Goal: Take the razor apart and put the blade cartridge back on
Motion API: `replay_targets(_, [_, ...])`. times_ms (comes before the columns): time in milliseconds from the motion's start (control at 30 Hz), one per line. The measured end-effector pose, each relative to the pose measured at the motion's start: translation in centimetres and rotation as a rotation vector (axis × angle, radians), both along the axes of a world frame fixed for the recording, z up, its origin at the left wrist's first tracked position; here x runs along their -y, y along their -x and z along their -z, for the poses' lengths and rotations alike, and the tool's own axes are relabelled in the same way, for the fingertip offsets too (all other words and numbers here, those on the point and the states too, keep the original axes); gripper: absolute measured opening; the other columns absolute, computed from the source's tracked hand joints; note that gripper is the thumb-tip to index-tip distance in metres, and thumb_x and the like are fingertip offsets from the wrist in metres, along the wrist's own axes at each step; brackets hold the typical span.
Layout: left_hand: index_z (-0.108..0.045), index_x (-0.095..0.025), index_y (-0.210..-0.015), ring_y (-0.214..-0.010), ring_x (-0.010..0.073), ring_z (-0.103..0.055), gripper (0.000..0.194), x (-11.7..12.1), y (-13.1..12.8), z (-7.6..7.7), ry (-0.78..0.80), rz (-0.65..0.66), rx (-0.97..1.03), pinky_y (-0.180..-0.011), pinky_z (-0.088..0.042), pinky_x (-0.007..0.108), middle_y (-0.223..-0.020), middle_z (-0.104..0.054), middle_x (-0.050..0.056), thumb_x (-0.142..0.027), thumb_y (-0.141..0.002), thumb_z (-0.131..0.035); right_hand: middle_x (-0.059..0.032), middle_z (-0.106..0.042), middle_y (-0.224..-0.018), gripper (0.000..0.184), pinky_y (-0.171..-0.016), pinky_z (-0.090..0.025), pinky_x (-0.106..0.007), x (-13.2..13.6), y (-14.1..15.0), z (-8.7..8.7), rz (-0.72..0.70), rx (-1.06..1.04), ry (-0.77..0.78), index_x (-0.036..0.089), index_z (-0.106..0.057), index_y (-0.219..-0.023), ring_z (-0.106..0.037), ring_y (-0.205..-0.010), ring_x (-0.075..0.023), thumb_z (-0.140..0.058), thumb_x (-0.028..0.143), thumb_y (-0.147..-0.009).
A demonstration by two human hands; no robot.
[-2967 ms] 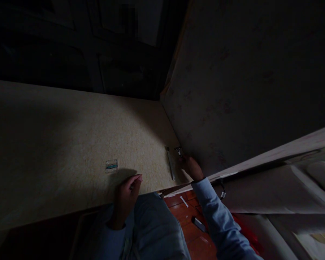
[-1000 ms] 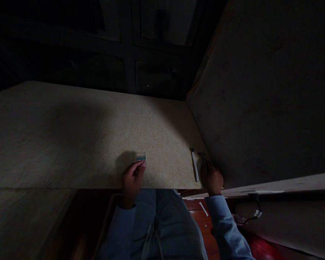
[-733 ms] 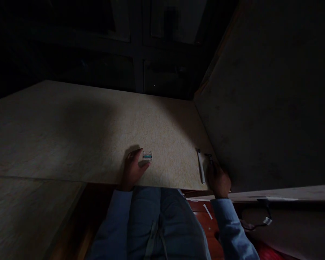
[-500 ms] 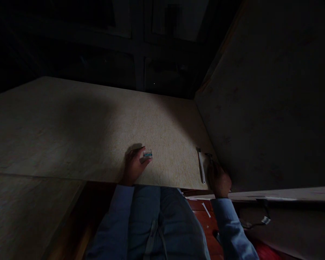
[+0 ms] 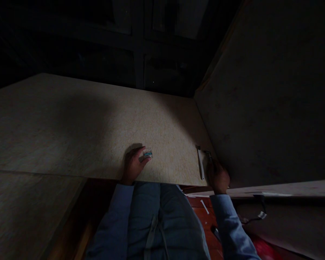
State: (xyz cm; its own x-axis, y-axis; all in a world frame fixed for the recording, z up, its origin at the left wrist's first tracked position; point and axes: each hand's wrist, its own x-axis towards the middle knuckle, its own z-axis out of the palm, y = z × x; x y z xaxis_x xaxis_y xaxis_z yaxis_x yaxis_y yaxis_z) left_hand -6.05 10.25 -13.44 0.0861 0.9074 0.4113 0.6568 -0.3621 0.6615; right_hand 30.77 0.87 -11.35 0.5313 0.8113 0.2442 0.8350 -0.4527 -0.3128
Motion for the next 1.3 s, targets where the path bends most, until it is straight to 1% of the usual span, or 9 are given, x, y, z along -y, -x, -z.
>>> replay_targets(200, [-0.068,-0.023,-0.123,-0.116,0.0316,-0.064,0.046,-0.2,0.2,0.2,0.004,0.026,-0.024,-0.104,-0.050,0.050,-0.124,-0.070,0.013,-0.033,-0.079,-0.077,-0.0206,-0.069,-0.097,0.067,-0.079,-0.046,-0.037,0.9,0.3,-0.5,-0.079,-0.283,-0.311,0.007,-0.069,-0.103,-0.062,-0.089,-0.0288,-0.035,0.064,-0.093])
replay_targets(367, [-0.070,-0.020,-0.116,-0.118,0.0287,-0.062,0.038,0.7,-0.4,-1.1,-0.083,-0.007,0.130,-0.105,-0.048,0.047,-0.123,-0.070,0.012,-0.037,-0.082,-0.073,-0.0100,-0.065,-0.093,0.043,-0.075,-0.047,-0.033,2.6,5.9,-3.0,-0.195,-0.475,-0.442,0.015,-0.066,-0.101,-0.060,-0.085,-0.0225,-0.050,0.054,-0.094])
replay_targets(467, [-0.074,-0.019,-0.097,-0.104,0.0247,-0.066,0.022,3.0,-2.5,-2.7,-0.167,-0.169,0.350,-0.098,-0.051,0.043,-0.101,-0.074,0.009,-0.037,-0.086,-0.067,-0.0057,-0.062,-0.088,0.028,-0.071,-0.046,-0.032,2.9,10.2,-4.1,-0.349,-0.535,-0.471,0.017,-0.066,-0.102,-0.059,-0.080,-0.0202,-0.054,0.042,-0.096])
replay_targets(533, [-0.073,-0.018,-0.089,-0.090,0.0216,-0.068,0.022,4.8,-4.7,-3.7,-0.048,-0.190,0.565,-0.086,-0.054,0.037,-0.091,-0.074,0.008,-0.039,-0.086,-0.067,-0.0045,-0.062,-0.088,0.022,-0.071,-0.046,-0.031,2.6,12.6,-4.2,-0.422,-0.557,-0.472,0.018,-0.066,-0.104,-0.058,-0.080,-0.0192,-0.054,0.035,-0.098])
replay_targets(633, [-0.073,-0.016,-0.093,-0.084,0.0212,-0.070,0.035,6.8,-8.0,-5.3,0.356,-0.005,0.902,-0.077,-0.055,0.032,-0.089,-0.075,0.009,-0.049,-0.081,-0.071,-0.0043,-0.061,-0.090,0.018,-0.071,-0.047,-0.031,2.0,15.4,-4.0,-0.504,-0.566,-0.467,0.019,-0.064,-0.108,-0.058,-0.081,-0.0185,-0.053,0.030,-0.099])
replay_targets(733, [-0.072,-0.015,-0.090,-0.081,0.0204,-0.070,0.041,7.2,-9.8,-6.4,0.544,0.069,1.068,-0.072,-0.054,0.028,-0.088,-0.075,0.009,-0.050,-0.071,-0.080,-0.0041,-0.061,-0.089,0.018,-0.069,-0.046,-0.030,1.9,17.2,-3.8,-0.554,-0.574,-0.439,0.019,-0.064,-0.111,-0.058,-0.079,-0.0179,-0.055,0.029,-0.098])
replay_targets(900, [-0.073,-0.015,-0.086,-0.075,0.0172,-0.068,0.040,6.4,-9.1,-6.8,0.603,-0.030,1.167,-0.069,-0.052,0.025,-0.080,-0.074,0.006,-0.049,-0.067,-0.083,-0.0049,-0.063,-0.094,0.023,-0.071,-0.048,-0.030,2.2,17.4,-3.8,-0.583,-0.782,-0.386,0.020,-0.067,-0.112,-0.059,-0.082,-0.0180,-0.063,0.035,-0.093])
replay_targets(1100, [-0.073,-0.013,-0.098,-0.058,0.0110,-0.059,0.050,6.5,-7.8,-6.6,0.684,0.083,1.167,-0.055,-0.045,0.022,-0.070,-0.064,0.000,-0.054,-0.070,-0.079,-0.0070,-0.070,-0.104,0.041,-0.090,-0.049,-0.037,0.9,14.9,-4.1,-0.362,-1.219,-0.352,0.020,-0.068,-0.114,-0.064,-0.099,-0.0230,-0.069,0.051,-0.087])
replay_targets(1300, [-0.067,-0.014,-0.086,-0.051,0.0080,-0.047,0.053,7.0,-7.9,-6.6,0.679,0.184,1.000,-0.046,-0.034,0.022,-0.069,-0.061,0.000,-0.064,-0.072,-0.073,-0.0030,-0.073,-0.086,0.036,-0.086,-0.052,-0.035,-0.6,15.5,-5.5,-0.538,-1.432,-0.259,0.019,-0.072,-0.100,-0.066,-0.085,-0.0204,-0.074,0.051,-0.082])
